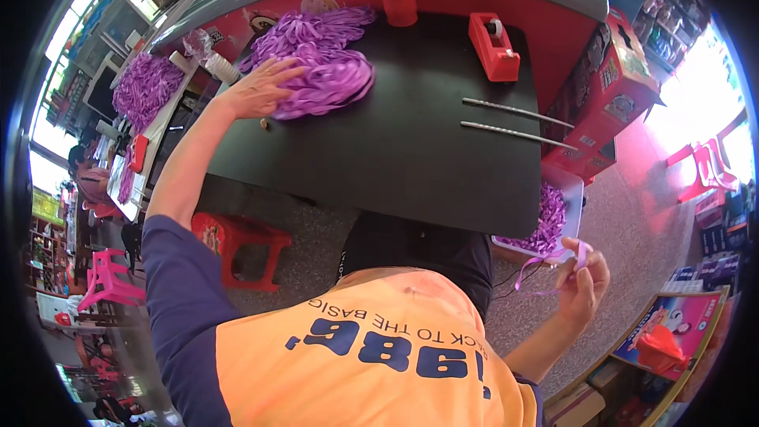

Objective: Using a shredding tool to process purple ribbons at a counter.

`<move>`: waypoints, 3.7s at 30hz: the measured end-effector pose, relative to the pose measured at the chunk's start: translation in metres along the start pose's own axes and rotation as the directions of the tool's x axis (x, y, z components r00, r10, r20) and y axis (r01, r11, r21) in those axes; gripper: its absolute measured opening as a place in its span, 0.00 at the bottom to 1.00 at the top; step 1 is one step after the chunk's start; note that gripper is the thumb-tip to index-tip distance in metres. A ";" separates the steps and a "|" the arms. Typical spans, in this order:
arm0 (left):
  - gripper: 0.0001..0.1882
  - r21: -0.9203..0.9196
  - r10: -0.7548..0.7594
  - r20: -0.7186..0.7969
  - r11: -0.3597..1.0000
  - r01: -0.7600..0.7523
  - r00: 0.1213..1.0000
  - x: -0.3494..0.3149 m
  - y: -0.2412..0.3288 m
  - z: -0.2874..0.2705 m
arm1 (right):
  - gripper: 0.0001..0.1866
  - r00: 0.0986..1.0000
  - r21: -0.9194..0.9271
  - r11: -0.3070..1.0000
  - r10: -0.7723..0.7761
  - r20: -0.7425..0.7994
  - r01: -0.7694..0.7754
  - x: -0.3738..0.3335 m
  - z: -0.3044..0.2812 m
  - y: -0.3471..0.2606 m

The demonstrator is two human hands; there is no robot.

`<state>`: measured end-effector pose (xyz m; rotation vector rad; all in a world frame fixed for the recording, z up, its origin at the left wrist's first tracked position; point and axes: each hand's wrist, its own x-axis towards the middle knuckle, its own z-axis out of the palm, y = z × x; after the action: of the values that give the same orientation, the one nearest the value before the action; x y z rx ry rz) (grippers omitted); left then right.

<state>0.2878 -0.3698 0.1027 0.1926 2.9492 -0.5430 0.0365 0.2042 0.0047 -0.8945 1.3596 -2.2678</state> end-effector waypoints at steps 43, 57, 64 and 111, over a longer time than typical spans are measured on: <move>0.11 -0.911 0.555 -0.120 -0.391 0.131 0.823 0.398 0.312 -0.144 | 0.24 0.981 -0.454 0.871 0.182 -0.061 -0.190 0.025 -0.092 0.005; 0.12 -0.923 0.333 -0.305 0.128 -0.364 0.892 0.480 0.234 -0.129 | 0.12 0.928 -0.155 0.968 0.137 -0.346 -0.200 0.076 -0.102 0.043; 0.13 -0.835 0.088 -0.241 0.489 -0.253 0.966 0.482 0.190 -0.104 | 0.16 0.958 -0.032 0.991 0.118 -0.262 -0.130 0.142 -0.089 0.080; 0.09 -0.754 -0.282 -0.480 0.617 -0.226 0.831 0.375 0.218 -0.042 | 0.18 0.985 -0.149 0.987 0.038 -0.168 -0.064 0.188 -0.021 0.143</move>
<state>-0.0529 -0.1153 0.0076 0.2208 3.3782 1.0581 -0.1196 0.0400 -0.0645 -0.7223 1.6295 -2.2640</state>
